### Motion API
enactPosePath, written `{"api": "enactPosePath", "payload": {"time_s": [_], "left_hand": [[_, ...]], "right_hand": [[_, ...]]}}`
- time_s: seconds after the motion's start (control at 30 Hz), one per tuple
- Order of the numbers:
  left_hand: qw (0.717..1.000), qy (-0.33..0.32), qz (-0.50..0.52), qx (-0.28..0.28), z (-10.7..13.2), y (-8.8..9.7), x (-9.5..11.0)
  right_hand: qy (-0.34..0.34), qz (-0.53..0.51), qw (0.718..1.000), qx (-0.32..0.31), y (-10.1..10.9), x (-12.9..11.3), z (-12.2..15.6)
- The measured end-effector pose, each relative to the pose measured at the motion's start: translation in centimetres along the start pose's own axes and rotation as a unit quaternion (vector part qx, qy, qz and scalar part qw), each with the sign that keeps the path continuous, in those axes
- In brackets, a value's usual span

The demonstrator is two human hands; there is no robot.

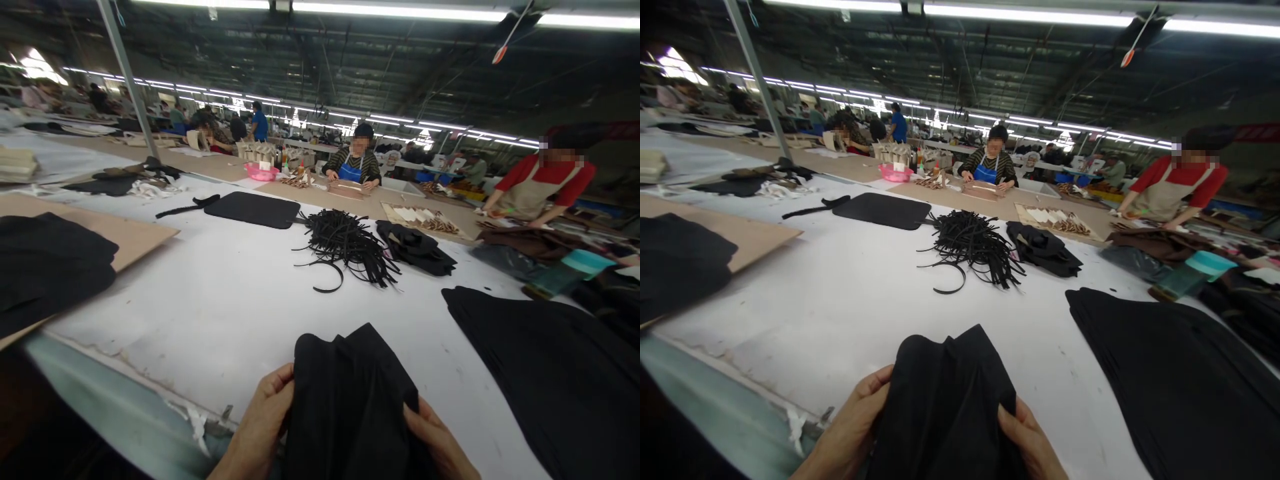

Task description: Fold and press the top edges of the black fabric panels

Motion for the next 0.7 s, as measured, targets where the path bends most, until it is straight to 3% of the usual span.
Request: {"api": "enactPosePath", "payload": {"time_s": [0.13, 0.17, 0.27, 0.33, 0.47, 0.57, 0.7], "left_hand": [[0.998, -0.065, -0.022, 0.001, 0.6, 0.0, 1.6], [0.995, -0.089, -0.042, -0.001, 1.0, -0.2, 2.2], [0.977, -0.157, -0.144, -0.002, 2.1, -1.1, 3.9], [0.950, -0.207, -0.234, -0.007, 2.9, -2.1, 4.6], [0.886, -0.268, -0.375, -0.056, 3.5, -4.3, 3.7], [0.860, -0.276, -0.419, -0.096, 3.1, -4.9, 2.2], [0.849, -0.260, -0.438, -0.138, 2.2, -4.5, 0.5]], "right_hand": [[0.048, 0.151, 0.985, 0.066, 1.7, -0.9, -1.0], [0.072, 0.224, 0.966, 0.110, 2.3, -1.3, -1.1], [0.130, 0.421, 0.864, 0.242, 2.9, -2.6, -0.2], [0.164, 0.473, 0.832, 0.239, 1.4, -2.9, 0.7], [0.196, 0.453, 0.868, 0.058, -4.0, -2.4, 2.0], [0.164, 0.425, 0.890, 0.034, -6.3, -2.3, 2.6], [0.150, 0.427, 0.892, -0.006, -8.0, -2.4, 2.6]]}}
Point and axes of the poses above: each hand's wrist, its own z-axis away from the middle knuckle, its own y-axis out of the back of the hand, x = y × z, the point moved 6 cm from there along -z, towards the middle knuckle, and after that the axes turned 13 degrees about z, right-handed, at the moved point
